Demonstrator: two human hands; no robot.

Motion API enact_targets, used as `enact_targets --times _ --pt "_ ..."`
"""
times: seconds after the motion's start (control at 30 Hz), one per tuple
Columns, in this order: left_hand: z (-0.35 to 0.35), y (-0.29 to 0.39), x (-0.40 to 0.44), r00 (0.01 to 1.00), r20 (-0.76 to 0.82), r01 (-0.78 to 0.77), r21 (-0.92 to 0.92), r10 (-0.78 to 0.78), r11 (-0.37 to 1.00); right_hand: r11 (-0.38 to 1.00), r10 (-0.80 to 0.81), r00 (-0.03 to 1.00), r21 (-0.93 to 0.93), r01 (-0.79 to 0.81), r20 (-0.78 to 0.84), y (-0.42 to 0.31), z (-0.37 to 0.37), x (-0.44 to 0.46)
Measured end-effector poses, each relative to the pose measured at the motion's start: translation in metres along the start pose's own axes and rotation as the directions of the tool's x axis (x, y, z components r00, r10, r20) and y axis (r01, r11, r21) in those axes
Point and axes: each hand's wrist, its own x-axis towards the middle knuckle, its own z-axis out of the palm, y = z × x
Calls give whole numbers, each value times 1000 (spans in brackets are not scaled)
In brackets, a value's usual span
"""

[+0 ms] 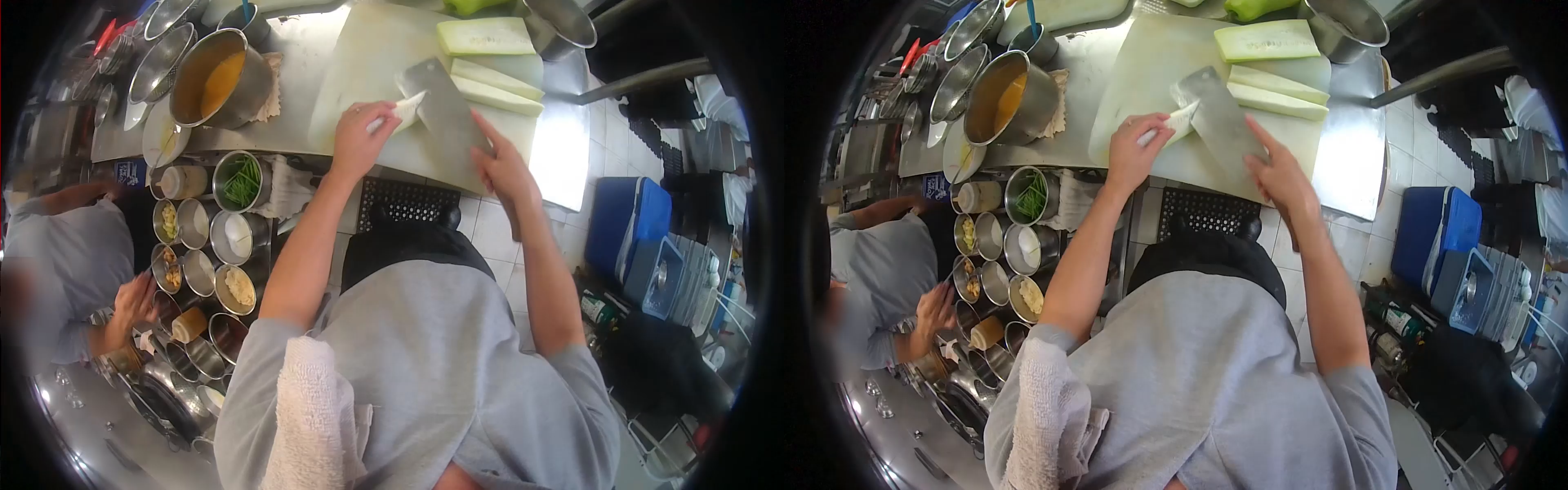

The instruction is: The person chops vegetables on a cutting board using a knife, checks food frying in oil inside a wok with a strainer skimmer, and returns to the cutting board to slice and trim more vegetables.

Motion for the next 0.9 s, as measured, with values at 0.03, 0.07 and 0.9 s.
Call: enact_targets --times 0.03,0.07,0.9 --pt "4 -3 5 1000 -20 -22 -13 22 1000 1000 -1 1000 3 1 7 -2 -3 6" --pt "5 0 8 998 -41 -45 -25 44 999 1000 -4 1000 5 4 14 -3 -6 12" --pt "-46 16 18 907 350 172 203 -235 964 995 -19 993 104 7 118 11 35 -12"
